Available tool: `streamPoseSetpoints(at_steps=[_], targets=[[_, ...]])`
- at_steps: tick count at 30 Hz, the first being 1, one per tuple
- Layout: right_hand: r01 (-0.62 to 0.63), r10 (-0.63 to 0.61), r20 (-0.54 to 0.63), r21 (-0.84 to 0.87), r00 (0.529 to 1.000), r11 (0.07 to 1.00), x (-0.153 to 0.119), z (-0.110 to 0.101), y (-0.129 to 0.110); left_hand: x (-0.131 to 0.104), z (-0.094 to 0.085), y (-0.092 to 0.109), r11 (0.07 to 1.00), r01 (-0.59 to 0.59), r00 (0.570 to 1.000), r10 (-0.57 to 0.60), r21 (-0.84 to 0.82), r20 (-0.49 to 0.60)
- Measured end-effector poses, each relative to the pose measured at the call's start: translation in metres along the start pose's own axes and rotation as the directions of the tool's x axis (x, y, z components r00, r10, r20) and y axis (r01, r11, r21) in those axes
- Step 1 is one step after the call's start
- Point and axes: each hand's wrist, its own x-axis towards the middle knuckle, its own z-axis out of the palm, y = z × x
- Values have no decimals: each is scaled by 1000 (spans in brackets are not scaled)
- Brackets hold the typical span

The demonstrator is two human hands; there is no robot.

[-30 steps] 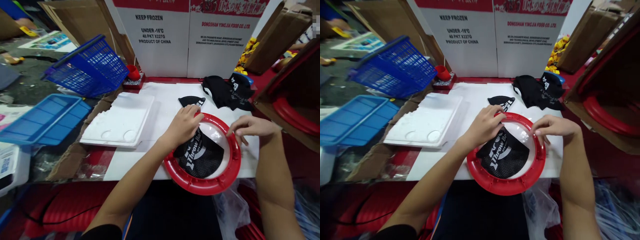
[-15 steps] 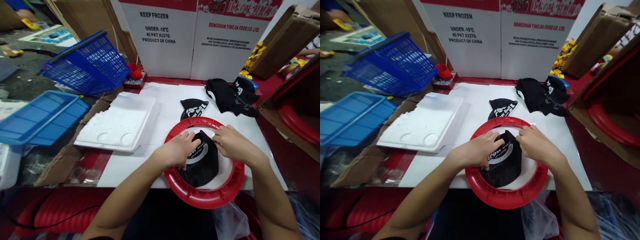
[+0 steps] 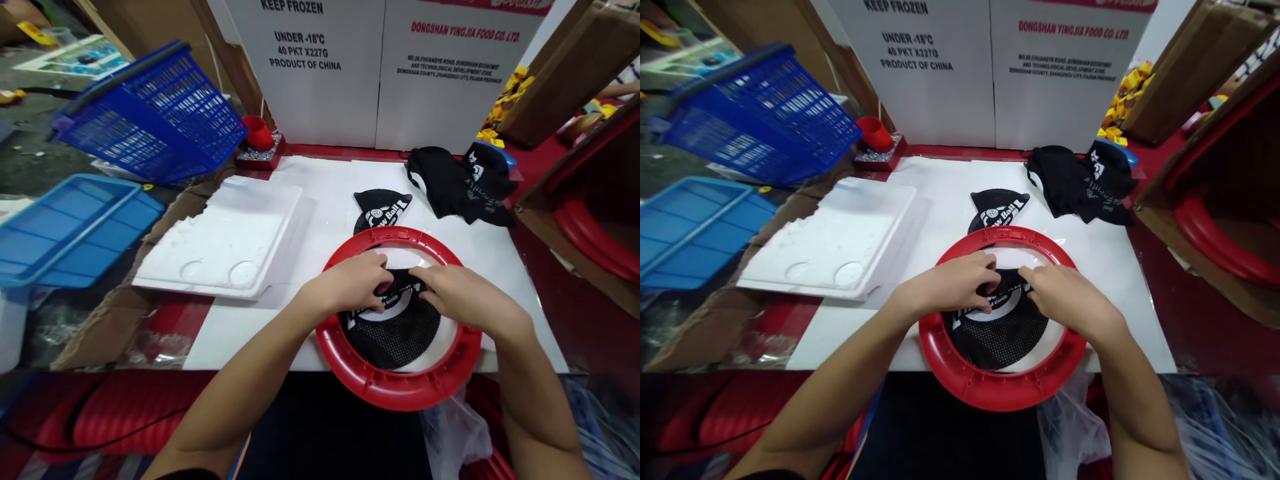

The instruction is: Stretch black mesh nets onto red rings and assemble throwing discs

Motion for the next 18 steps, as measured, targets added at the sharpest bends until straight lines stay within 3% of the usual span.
streamPoseSetpoints(at_steps=[4, 9, 11, 13, 15, 18], targets=[[-53, 56, 84, -27, 995, 998, -9, -5, -4, -1, -3, 0, 992, -75, 994, 83, -100, 72], [-98, 87, -91, -119, 992, 988, -4, -15, -12, -1, -13, -11, 912, -176, 982, 187, -370, -6], [-30, 16, -160, -86, 987, 996, 2, -15, -11, 0, -15, -15, 878, -179, 981, 193, -443, -13], [122, -123, -178, -18, 976, 992, 8, -11, -7, 1, -14, -17, 865, -151, 985, 170, -479, -4], [244, -235, -145, 50, 961, 968, 14, -5, -2, 3, -12, -18, 860, -119, 990, 138, -496, 2], [276, -265, -88, 152, 960, 949, 19, -1, 4, 4, -8, -20, 819, -99, 993, 119, -565, -1]])
